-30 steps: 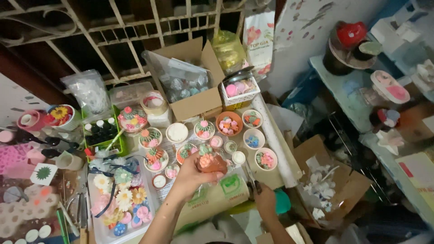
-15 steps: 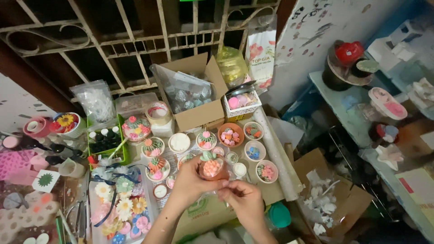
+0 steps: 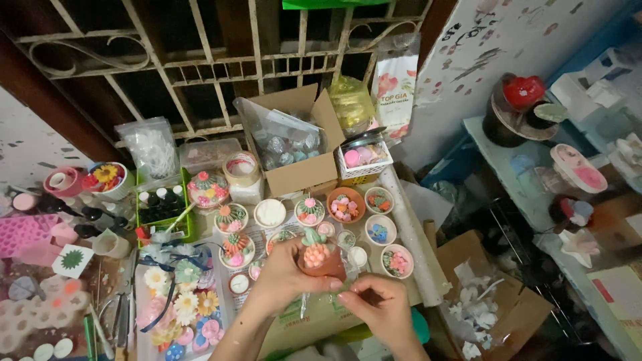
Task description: Packaging handmade candles into plastic wrap.
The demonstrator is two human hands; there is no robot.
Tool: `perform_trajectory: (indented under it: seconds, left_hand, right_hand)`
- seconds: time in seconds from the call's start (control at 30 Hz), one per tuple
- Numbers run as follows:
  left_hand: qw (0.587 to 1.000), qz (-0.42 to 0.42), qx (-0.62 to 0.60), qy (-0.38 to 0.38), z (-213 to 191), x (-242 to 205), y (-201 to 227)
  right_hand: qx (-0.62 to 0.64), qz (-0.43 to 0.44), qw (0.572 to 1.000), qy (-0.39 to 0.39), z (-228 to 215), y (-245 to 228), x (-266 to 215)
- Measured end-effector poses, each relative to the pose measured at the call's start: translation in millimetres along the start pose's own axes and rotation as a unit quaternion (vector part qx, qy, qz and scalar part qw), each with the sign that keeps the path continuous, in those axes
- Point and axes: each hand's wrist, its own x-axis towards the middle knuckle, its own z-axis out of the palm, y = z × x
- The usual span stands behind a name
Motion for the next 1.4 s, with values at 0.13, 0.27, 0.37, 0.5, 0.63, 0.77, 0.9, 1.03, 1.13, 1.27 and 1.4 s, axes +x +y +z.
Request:
perform_trajectory:
  seconds: [0.13,0.27,0.37,0.5,0.63,0.77,0.9,1.03,1.13,1.27,1.4]
  left_hand:
    - [0.999,0.01,-0.024,-0.032,5,-11,14]
    - [0.997,0.006,-0.03,-0.076,10,-24,25]
    - [0.994,0.004,-0.036,-0.101,8,-26,19]
    - [0.992,0.005,-0.035,-0.123,8,-36,21]
    - [0.985,-0.032,-0.102,-0.132,16,-45,27]
    - [0.99,0.001,-0.079,-0.121,5,-50,0]
    - [0.991,0.026,-0.076,-0.107,6,-54,3]
    - [0.992,0.041,-0.059,-0.105,12,-58,10]
    - [0.992,0.04,-0.064,-0.105,11,-60,10]
    - [0.992,0.049,-0.059,-0.099,4,-63,9]
    - [0.991,0.039,-0.085,-0.098,5,-68,2]
  right_hand:
    - [-0.035,-0.038,0.999,-0.015,-4,-4,-1]
    - [-0.102,-0.224,0.969,-0.011,-4,-13,5]
    - [-0.204,-0.369,0.906,0.048,3,-36,9]
    - [-0.272,-0.454,0.843,0.094,8,-64,6]
    - [-0.291,-0.45,0.835,0.123,2,-54,1]
    - [-0.238,-0.181,0.953,0.056,-15,-69,-9]
    - [-0.047,-0.183,0.982,-0.028,-17,-90,-17]
    - [-0.08,-0.232,0.969,-0.029,-6,-108,-17]
    - [-0.156,-0.256,0.952,-0.064,-3,-125,-13]
    - [-0.07,-0.315,0.941,-0.098,-5,-106,-8]
    - [-0.031,-0.306,0.945,-0.111,-14,-100,-11]
